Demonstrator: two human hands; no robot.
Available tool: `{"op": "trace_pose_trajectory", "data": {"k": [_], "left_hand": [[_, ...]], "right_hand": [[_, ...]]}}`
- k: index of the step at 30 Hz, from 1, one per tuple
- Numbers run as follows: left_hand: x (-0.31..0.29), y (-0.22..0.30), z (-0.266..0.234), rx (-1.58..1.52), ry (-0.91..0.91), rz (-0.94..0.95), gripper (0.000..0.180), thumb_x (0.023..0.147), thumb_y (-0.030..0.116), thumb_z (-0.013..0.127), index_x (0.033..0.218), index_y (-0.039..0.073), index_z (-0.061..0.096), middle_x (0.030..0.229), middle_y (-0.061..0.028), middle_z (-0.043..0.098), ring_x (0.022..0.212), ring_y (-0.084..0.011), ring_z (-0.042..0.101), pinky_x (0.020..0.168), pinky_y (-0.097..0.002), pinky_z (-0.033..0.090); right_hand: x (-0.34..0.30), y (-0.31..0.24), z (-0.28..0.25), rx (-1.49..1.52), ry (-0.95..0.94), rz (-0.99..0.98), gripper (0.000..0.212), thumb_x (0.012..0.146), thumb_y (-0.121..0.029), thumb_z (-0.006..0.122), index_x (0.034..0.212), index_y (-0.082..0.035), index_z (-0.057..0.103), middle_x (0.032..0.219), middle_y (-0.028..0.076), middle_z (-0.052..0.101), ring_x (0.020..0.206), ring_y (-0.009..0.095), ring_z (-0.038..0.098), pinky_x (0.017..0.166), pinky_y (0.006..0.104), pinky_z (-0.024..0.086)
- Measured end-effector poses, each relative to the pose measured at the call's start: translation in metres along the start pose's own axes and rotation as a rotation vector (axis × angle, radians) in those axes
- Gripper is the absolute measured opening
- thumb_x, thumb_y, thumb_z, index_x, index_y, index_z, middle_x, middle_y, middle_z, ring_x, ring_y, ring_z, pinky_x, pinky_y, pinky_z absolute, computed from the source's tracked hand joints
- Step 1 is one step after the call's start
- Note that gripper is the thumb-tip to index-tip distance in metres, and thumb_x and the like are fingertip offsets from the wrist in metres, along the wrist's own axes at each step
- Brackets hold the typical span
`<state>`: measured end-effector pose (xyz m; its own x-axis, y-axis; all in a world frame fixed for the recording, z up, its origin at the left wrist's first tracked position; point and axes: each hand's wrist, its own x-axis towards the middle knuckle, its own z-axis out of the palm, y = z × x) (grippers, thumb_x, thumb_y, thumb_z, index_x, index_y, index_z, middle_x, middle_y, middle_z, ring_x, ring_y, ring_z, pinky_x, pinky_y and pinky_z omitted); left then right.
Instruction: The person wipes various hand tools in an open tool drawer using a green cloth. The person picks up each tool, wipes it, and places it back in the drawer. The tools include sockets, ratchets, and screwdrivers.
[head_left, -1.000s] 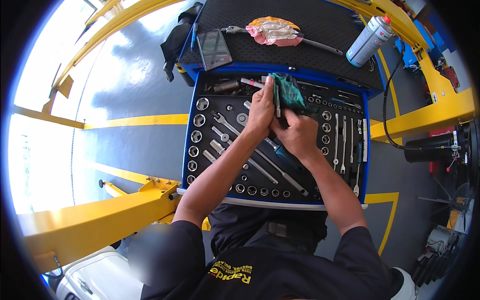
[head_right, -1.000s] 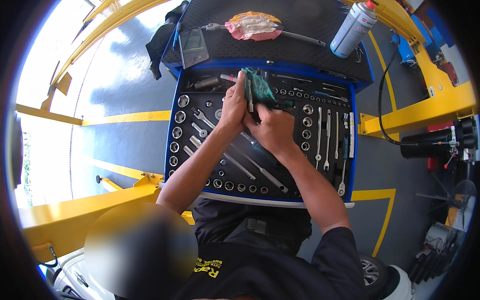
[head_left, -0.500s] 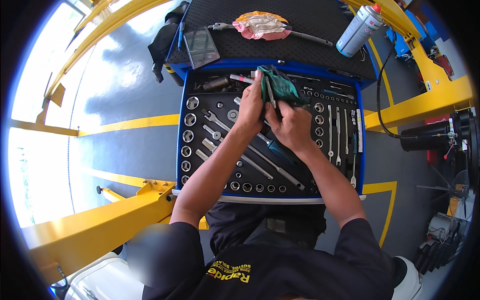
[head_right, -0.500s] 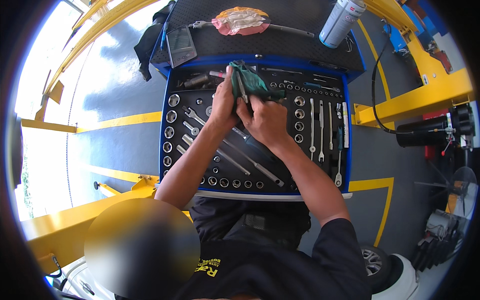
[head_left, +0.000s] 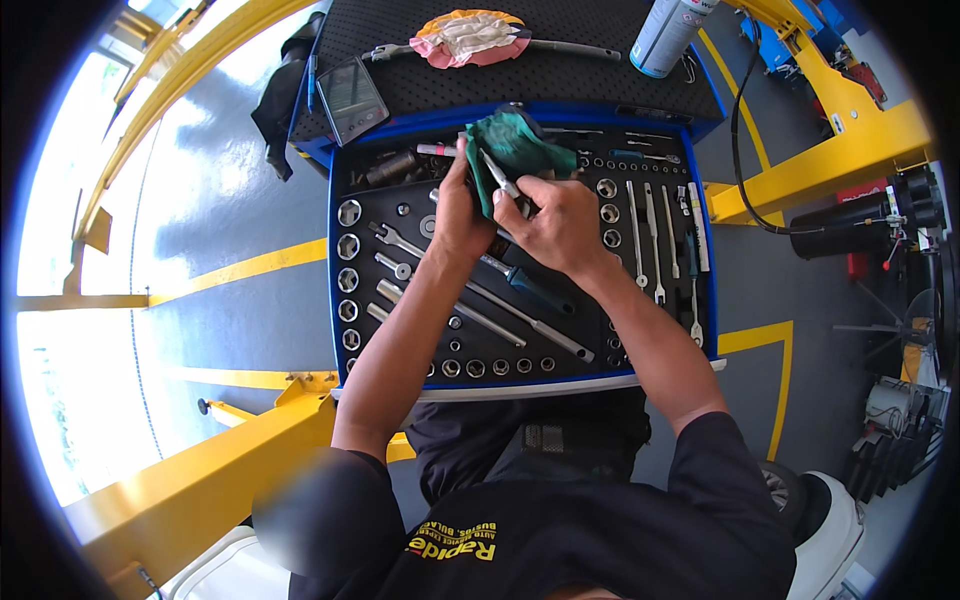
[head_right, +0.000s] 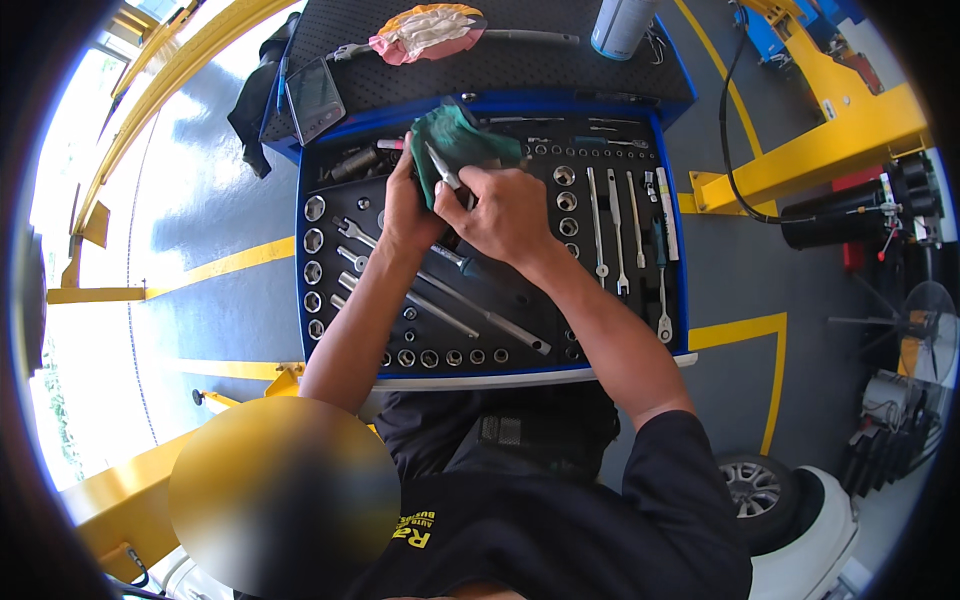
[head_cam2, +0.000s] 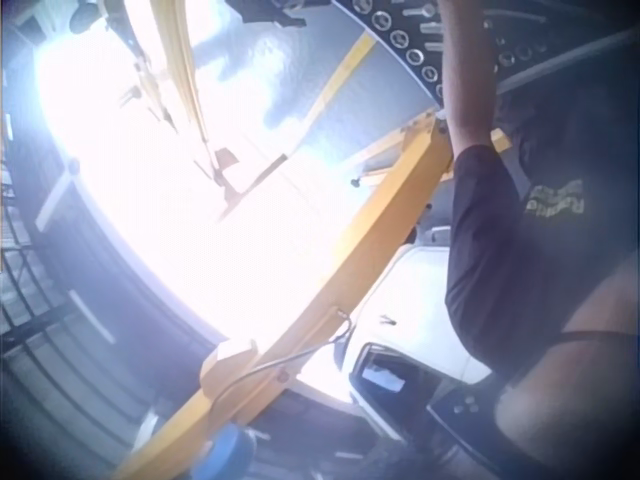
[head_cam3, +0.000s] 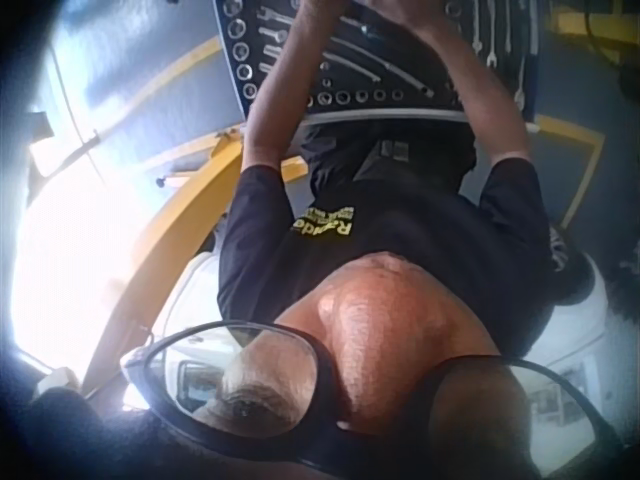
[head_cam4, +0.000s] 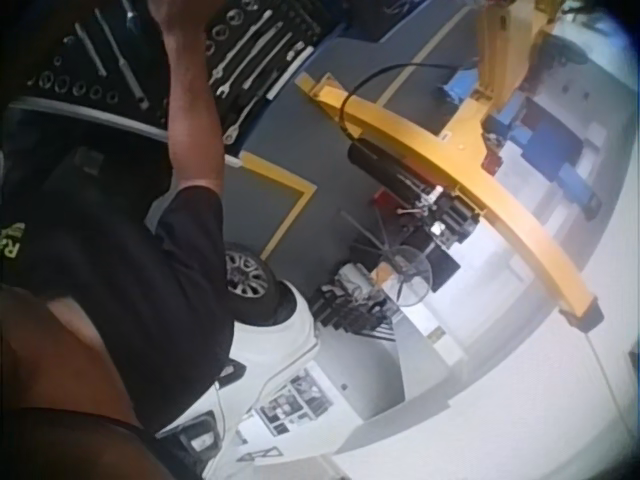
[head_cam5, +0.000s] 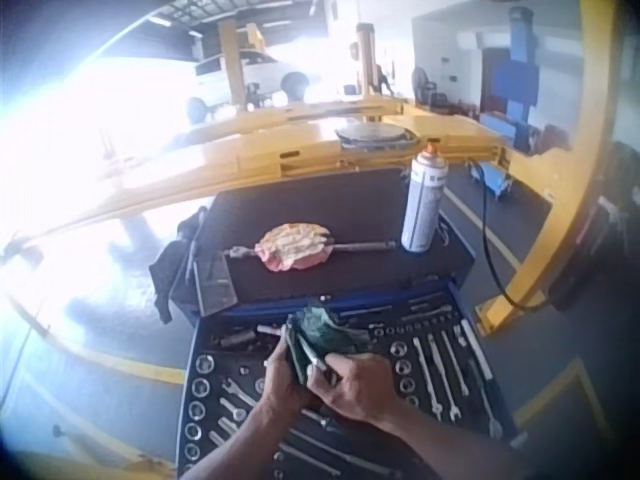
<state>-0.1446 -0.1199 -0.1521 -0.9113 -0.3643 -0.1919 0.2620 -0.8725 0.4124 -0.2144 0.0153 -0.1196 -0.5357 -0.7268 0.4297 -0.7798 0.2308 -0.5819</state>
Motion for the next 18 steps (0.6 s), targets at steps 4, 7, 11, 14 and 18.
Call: {"op": "trace_pose_trajectory", "data": {"k": [4, 7, 11, 14, 18], "left_hand": [[0.008, 0.008, -0.02, -0.258, -0.349, 0.002, 0.057, 0.113, 0.045, 0.034, 0.147, 0.006, 0.056, 0.147, -0.0153, 0.062, 0.134, -0.0331, 0.061, 0.119, -0.0497, 0.044], [0.004, 0.01, -0.019, -0.19, -0.217, 0.074, 0.055, 0.113, 0.04, 0.034, 0.148, 0.004, 0.056, 0.153, -0.0162, 0.058, 0.139, -0.0362, 0.056, 0.122, -0.0526, 0.04], [0.014, 0.004, -0.041, -0.267, -0.409, -0.001, 0.053, 0.113, 0.036, 0.034, 0.149, 0.003, 0.056, 0.155, -0.0166, 0.056, 0.14, -0.0395, 0.055, 0.123, -0.0526, 0.039], [0.021, -0.001, -0.053, -0.295, -0.375, 0.008, 0.049, 0.114, 0.037, 0.036, 0.145, 0.007, 0.059, 0.15, -0.0141, 0.061, 0.137, -0.036, 0.057, 0.121, -0.0518, 0.042], [0.023, -0.004, -0.054, -0.298, -0.336, -0.01, 0.049, 0.114, 0.041, 0.039, 0.143, 0.008, 0.061, 0.148, -0.0122, 0.062, 0.136, -0.0345, 0.059, 0.12, -0.052, 0.042]], "right_hand": [[0.022, 0.015, -0.022, 0.308, 0.182, -0.111, 0.02, 0.1, -0.019, 0.069, 0.095, -0.001, 0.075, 0.076, 0.008, 0.07, 0.06, 0.014, 0.064, 0.053, 0.0307, 0.047], [0.024, 0.03, -0.068, 0.525, 0.091, 0.239, 0.02, 0.104, -0.018, 0.069, 0.108, 0.0, 0.077, 0.084, 0.003, 0.074, 0.069, 0.006, 0.065, 0.059, 0.0242, 0.05], [-0.011, 0.063, -0.137, 0.216, 0.068, 0.258, 0.018, 0.1, -0.014, 0.074, 0.109, 0.002, 0.075, 0.09, 0.003, 0.075, 0.081, 0.007, 0.07, 0.075, 0.0222, 0.056], [-0.067, 0.076, -0.167, 0.193, 0.092, 0.49, 0.013, 0.097, -0.005, 0.075, 0.108, 0.002, 0.074, 0.093, 0.005, 0.076, 0.085, 0.009, 0.072, 0.077, 0.0234, 0.056], [-0.141, 0.071, -0.178, -0.082, 0.164, 0.585, 0.012, 0.092, -0.006, 0.079, 0.102, 0.0, 0.075, 0.092, 0.008, 0.079, 0.083, 0.013, 0.075, 0.074, 0.0276, 0.058]]}}
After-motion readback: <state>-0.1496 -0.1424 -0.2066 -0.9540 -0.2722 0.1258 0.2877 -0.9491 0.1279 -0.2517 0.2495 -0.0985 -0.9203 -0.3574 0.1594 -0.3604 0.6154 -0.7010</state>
